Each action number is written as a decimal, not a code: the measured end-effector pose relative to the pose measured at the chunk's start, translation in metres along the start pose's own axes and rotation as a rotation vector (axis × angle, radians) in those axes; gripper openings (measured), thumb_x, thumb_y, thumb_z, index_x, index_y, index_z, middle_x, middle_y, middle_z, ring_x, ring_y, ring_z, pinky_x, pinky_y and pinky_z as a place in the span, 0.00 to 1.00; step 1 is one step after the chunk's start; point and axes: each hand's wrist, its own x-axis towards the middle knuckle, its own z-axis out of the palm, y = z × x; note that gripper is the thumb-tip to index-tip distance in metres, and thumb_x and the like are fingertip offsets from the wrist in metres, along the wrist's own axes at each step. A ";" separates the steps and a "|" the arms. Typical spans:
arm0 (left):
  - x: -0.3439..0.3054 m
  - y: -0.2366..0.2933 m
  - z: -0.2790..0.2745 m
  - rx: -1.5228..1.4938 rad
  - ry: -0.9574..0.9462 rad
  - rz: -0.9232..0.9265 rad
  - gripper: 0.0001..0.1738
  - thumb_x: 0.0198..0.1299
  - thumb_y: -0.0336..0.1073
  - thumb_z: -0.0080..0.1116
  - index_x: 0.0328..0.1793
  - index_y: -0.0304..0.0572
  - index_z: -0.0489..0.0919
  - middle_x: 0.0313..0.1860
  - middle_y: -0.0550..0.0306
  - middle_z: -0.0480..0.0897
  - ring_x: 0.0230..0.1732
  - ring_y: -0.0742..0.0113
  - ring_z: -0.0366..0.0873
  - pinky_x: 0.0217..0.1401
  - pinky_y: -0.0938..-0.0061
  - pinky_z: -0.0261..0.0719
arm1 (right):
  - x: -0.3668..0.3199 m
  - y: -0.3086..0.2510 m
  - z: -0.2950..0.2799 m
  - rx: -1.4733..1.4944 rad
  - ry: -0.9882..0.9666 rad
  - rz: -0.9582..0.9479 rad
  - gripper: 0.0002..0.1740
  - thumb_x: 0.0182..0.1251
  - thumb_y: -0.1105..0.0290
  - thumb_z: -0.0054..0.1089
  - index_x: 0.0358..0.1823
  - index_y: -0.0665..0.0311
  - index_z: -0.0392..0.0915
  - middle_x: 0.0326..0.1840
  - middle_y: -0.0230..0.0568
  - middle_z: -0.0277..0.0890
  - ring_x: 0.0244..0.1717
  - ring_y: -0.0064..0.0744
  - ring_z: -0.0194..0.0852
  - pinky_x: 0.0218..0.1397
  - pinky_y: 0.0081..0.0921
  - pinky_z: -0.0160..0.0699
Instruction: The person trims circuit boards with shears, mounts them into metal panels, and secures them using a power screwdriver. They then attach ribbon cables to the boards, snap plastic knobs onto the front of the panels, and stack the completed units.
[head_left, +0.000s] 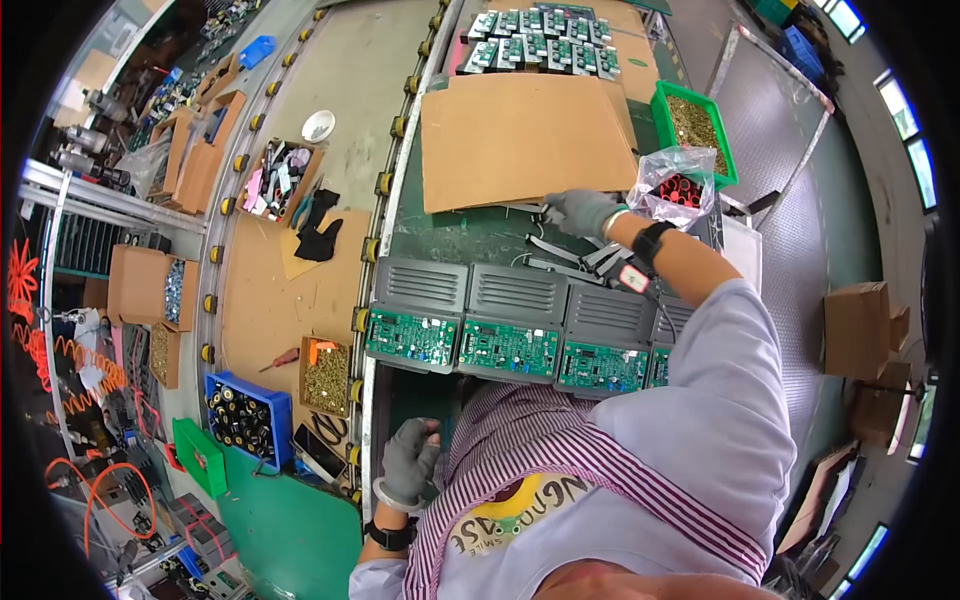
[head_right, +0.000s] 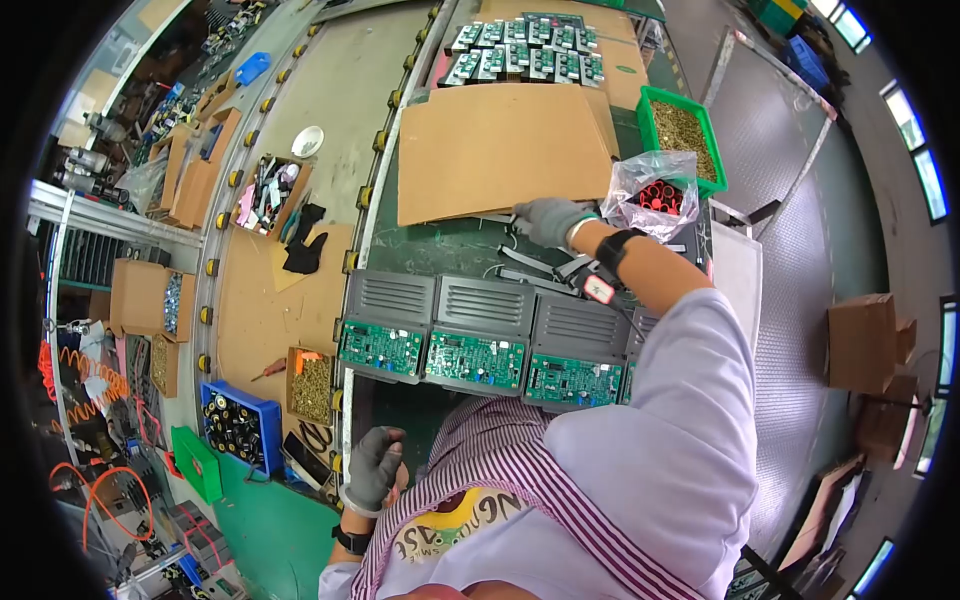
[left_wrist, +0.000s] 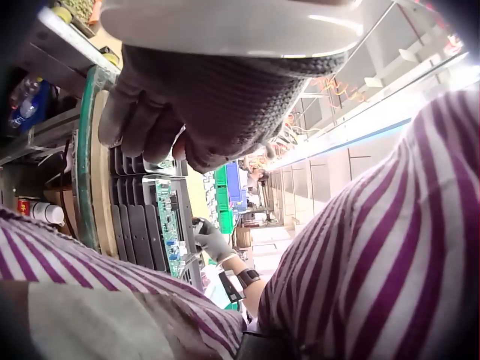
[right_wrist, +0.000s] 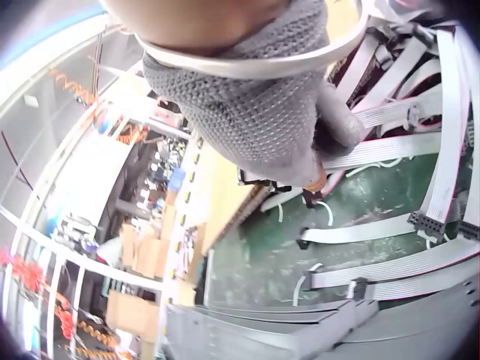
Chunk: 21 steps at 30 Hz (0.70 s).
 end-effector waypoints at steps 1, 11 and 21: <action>0.010 0.002 -0.005 0.010 -0.005 0.052 0.09 0.54 0.30 0.53 0.42 0.36 0.74 0.35 0.49 0.78 0.32 0.58 0.78 0.35 0.72 0.75 | -0.018 -0.009 -0.026 0.051 -0.004 0.054 0.17 0.56 0.66 0.48 0.48 0.61 0.71 0.39 0.54 0.76 0.44 0.50 0.75 0.48 0.39 0.72; 0.094 0.023 -0.030 -0.119 -0.301 0.272 0.09 0.55 0.30 0.52 0.42 0.35 0.75 0.30 0.55 0.78 0.31 0.67 0.75 0.37 0.77 0.72 | -0.072 0.033 -0.054 0.962 0.395 0.220 0.15 0.52 0.77 0.61 0.43 0.67 0.77 0.32 0.32 0.76 0.31 0.18 0.71 0.33 0.16 0.71; 0.145 0.041 -0.029 -0.366 -0.705 0.217 0.13 0.64 0.38 0.44 0.43 0.34 0.73 0.34 0.58 0.77 0.36 0.73 0.72 0.41 0.77 0.72 | -0.102 -0.006 -0.077 1.315 0.732 0.119 0.10 0.56 0.80 0.59 0.41 0.70 0.75 0.33 0.35 0.75 0.26 0.20 0.73 0.28 0.15 0.75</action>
